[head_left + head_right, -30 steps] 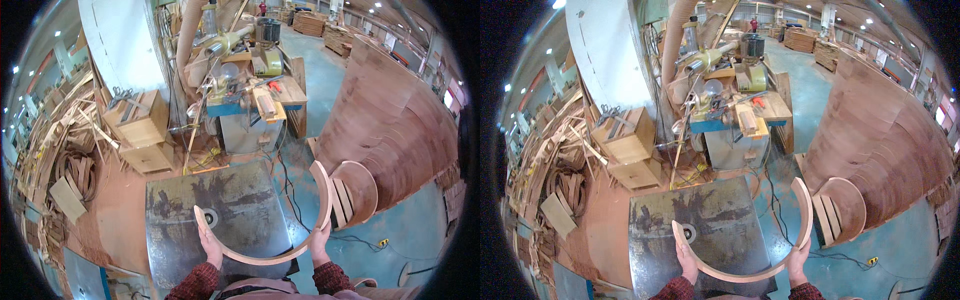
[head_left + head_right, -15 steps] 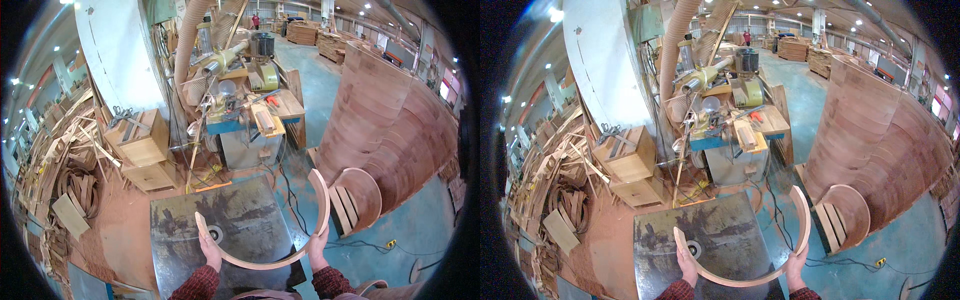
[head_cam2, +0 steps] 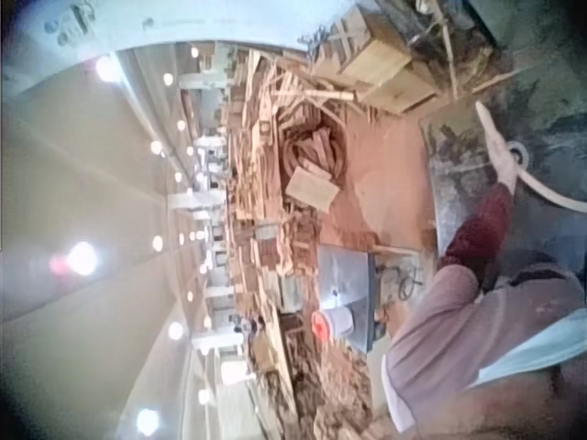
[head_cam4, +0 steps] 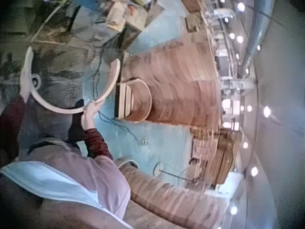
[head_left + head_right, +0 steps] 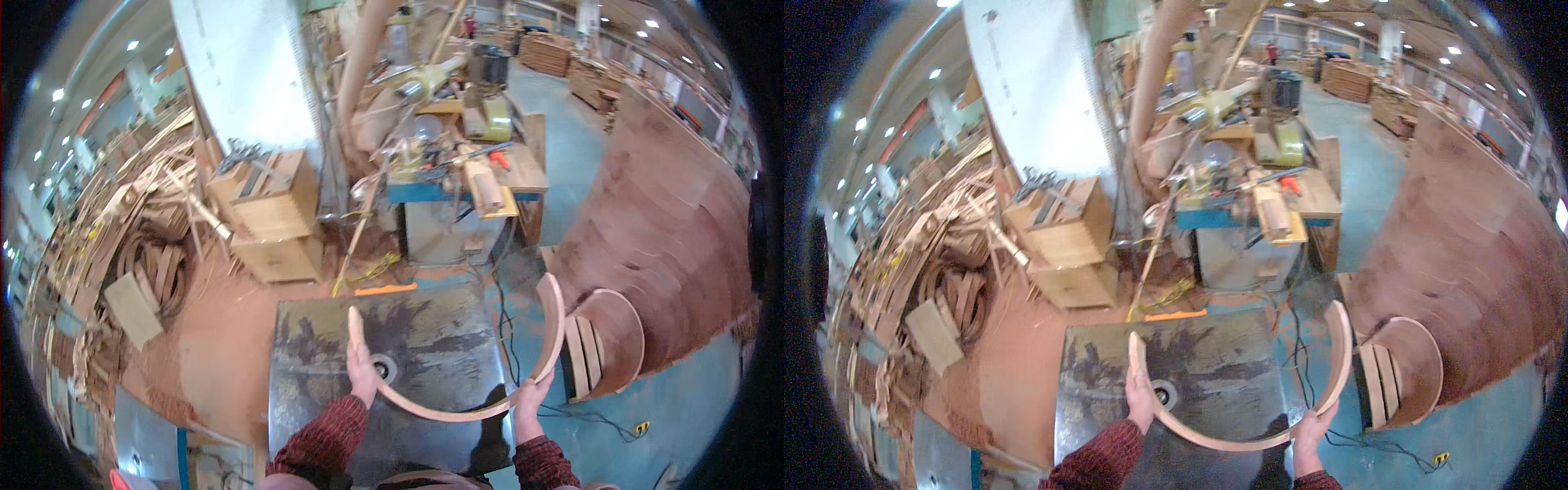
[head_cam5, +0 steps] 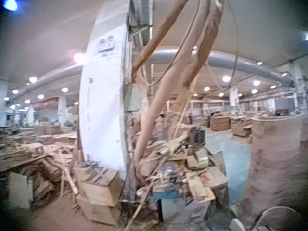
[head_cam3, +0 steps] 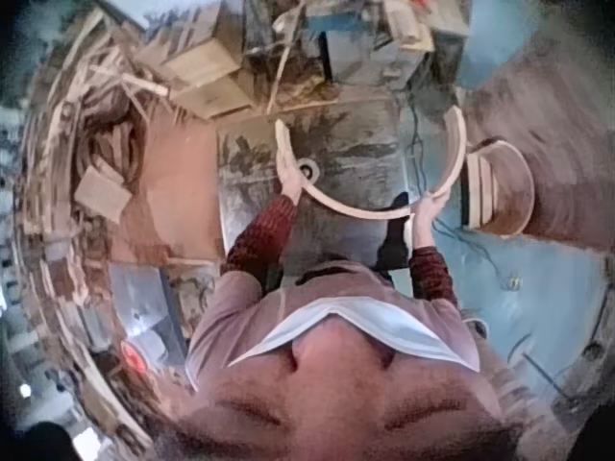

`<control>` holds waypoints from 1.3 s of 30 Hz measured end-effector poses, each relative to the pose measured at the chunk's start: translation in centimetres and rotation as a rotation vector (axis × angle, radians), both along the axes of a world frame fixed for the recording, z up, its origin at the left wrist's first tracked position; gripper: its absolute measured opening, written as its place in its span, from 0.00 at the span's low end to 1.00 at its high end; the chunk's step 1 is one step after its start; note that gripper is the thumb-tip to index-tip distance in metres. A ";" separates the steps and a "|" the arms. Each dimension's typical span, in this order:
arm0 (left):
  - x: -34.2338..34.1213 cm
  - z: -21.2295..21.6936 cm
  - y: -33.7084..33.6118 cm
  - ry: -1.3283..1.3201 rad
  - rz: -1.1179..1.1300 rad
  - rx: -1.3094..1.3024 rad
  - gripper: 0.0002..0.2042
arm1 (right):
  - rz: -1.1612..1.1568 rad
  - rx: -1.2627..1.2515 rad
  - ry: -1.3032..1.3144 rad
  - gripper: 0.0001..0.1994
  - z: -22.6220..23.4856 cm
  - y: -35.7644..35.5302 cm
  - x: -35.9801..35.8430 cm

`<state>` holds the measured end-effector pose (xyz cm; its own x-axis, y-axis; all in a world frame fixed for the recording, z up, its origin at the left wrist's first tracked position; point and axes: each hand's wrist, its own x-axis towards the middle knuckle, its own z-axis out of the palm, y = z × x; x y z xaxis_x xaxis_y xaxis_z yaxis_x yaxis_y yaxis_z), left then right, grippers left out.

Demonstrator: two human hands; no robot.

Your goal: Sanding the inner edge of a curved wooden component using a spindle sander.

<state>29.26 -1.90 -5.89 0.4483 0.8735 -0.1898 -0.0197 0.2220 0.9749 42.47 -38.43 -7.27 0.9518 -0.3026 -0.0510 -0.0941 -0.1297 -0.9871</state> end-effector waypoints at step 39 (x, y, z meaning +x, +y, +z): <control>-3.1 -2.8 19.6 0.101 0.179 0.204 0.22 | 0.199 -0.105 -0.071 0.37 -0.5 23.2 6.0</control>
<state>26.19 17.72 -8.69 0.2717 0.9616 -0.0382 0.0583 0.0232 0.9980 48.51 -15.26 -7.73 0.9933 -0.1082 0.0403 0.0131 -0.2413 -0.9704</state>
